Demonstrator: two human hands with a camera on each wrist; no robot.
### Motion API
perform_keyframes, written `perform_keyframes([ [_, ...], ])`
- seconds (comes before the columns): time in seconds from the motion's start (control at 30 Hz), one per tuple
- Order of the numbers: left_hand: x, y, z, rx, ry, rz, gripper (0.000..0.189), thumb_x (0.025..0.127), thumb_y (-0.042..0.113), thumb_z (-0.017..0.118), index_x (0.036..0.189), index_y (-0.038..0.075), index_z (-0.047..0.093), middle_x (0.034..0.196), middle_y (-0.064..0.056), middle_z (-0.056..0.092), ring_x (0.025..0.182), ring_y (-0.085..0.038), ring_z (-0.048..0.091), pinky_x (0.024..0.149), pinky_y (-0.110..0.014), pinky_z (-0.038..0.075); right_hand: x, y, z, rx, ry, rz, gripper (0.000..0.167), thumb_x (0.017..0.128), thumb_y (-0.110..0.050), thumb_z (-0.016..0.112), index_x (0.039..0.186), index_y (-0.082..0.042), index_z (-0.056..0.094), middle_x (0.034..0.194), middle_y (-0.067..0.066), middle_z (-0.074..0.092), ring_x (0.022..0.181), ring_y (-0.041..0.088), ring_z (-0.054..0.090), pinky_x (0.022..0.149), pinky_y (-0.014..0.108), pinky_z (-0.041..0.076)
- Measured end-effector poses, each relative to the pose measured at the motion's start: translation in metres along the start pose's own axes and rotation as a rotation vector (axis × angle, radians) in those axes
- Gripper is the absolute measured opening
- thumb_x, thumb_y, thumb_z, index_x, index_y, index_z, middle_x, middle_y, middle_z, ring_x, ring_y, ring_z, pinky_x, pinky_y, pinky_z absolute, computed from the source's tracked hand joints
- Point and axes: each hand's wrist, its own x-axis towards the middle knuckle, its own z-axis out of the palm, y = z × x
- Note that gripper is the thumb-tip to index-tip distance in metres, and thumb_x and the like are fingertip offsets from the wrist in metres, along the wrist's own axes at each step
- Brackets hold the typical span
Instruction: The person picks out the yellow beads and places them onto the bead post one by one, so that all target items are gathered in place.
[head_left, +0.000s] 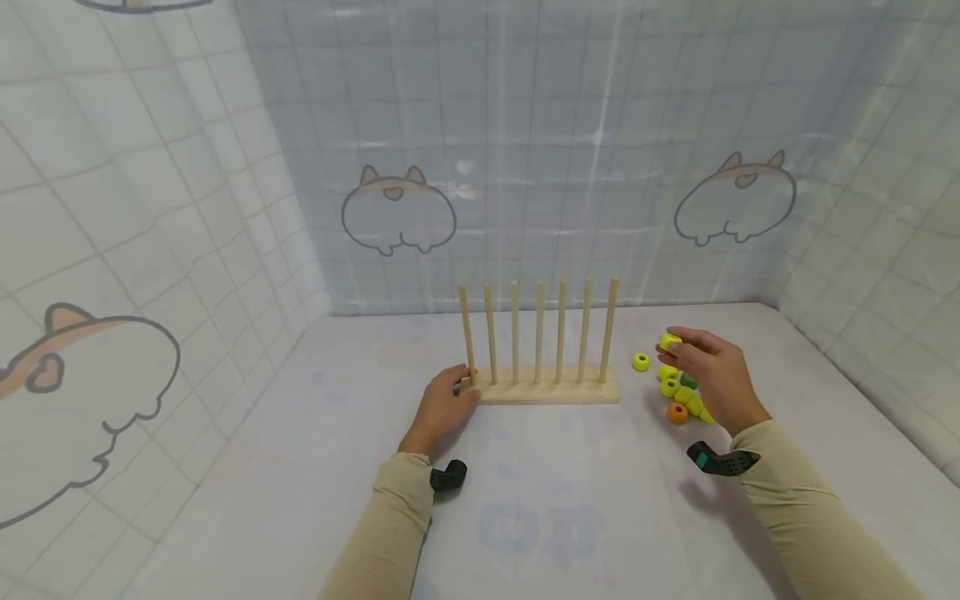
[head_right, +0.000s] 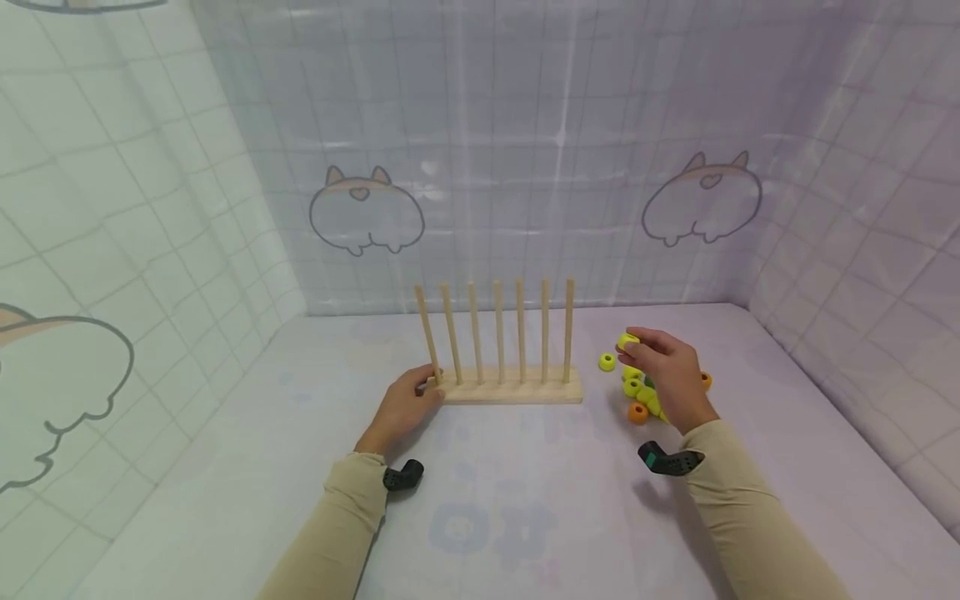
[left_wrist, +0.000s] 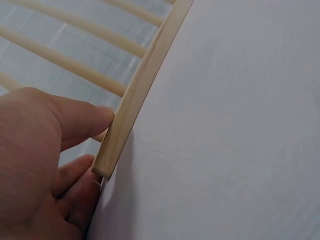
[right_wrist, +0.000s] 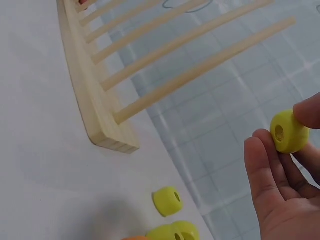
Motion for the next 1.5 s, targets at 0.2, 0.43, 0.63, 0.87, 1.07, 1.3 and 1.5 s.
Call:
perform_keyframes([
  [0.2,-0.004,-0.001,0.003,0.012,0.004,0.022,0.037,0.093,0.010,0.067,0.128,0.001,0.065,0.143,-0.024,0.051,0.132,-0.040,0.049,0.107,-0.051,0.043,0.000,-0.004,0.003,0.012,-0.017,-0.007,0.039,0.099,-0.022,0.067,0.130,0.001,0.057,0.121,0.011,0.058,0.103,0.011,0.069,0.091,0.026,0.053],
  [0.43,-0.005,0.002,0.000,0.004,0.014,0.018,0.038,0.093,0.010,0.068,0.129,0.001,0.064,0.143,-0.023,0.051,0.133,-0.040,0.047,0.109,-0.052,0.041,0.005,-0.013,0.005,0.034,-0.023,-0.024,0.041,0.099,-0.020,0.066,0.132,0.003,0.055,0.121,0.013,0.058,0.103,0.012,0.069,0.090,0.026,0.053],
  [0.63,-0.004,0.001,-0.001,0.008,0.015,0.002,0.038,0.094,0.010,0.068,0.131,0.002,0.063,0.144,-0.021,0.051,0.134,-0.037,0.047,0.106,-0.050,0.044,0.010,-0.018,0.009,0.074,-0.035,-0.043,0.050,0.097,-0.020,0.068,0.137,0.006,0.053,0.123,0.014,0.059,0.103,0.013,0.070,0.091,0.026,0.052],
  [0.87,-0.002,-0.001,0.000,0.018,0.014,0.005,0.038,0.093,0.009,0.068,0.130,0.001,0.064,0.144,-0.023,0.051,0.134,-0.039,0.047,0.108,-0.051,0.041,0.017,-0.022,0.013,0.022,-0.026,-0.026,0.053,0.098,-0.024,0.067,0.140,0.006,0.051,0.127,0.015,0.055,0.106,0.012,0.068,0.092,0.025,0.053],
  [1.07,0.002,-0.002,0.001,0.026,0.002,-0.007,0.040,0.094,0.011,0.068,0.133,0.003,0.062,0.146,-0.020,0.050,0.135,-0.036,0.047,0.107,-0.048,0.044,0.020,-0.025,0.017,0.050,-0.020,-0.026,0.051,0.099,-0.022,0.065,0.139,0.007,0.050,0.129,0.014,0.052,0.113,0.018,0.066,0.094,0.028,0.053],
  [1.3,0.001,-0.002,0.001,0.021,0.001,0.008,0.041,0.093,0.010,0.068,0.132,0.002,0.062,0.145,-0.022,0.050,0.134,-0.037,0.047,0.106,-0.048,0.044,0.022,-0.028,0.021,0.054,-0.018,-0.037,0.052,0.100,-0.021,0.065,0.140,0.007,0.049,0.131,0.015,0.049,0.111,0.016,0.067,0.094,0.028,0.053],
  [1.5,0.000,-0.002,0.000,0.019,-0.003,0.014,0.041,0.093,0.009,0.068,0.132,0.000,0.062,0.144,-0.023,0.050,0.133,-0.039,0.048,0.107,-0.050,0.044,0.026,-0.030,0.024,0.094,-0.014,-0.057,0.053,0.099,-0.018,0.065,0.141,0.009,0.047,0.136,0.018,0.047,0.110,0.016,0.066,0.095,0.029,0.052],
])
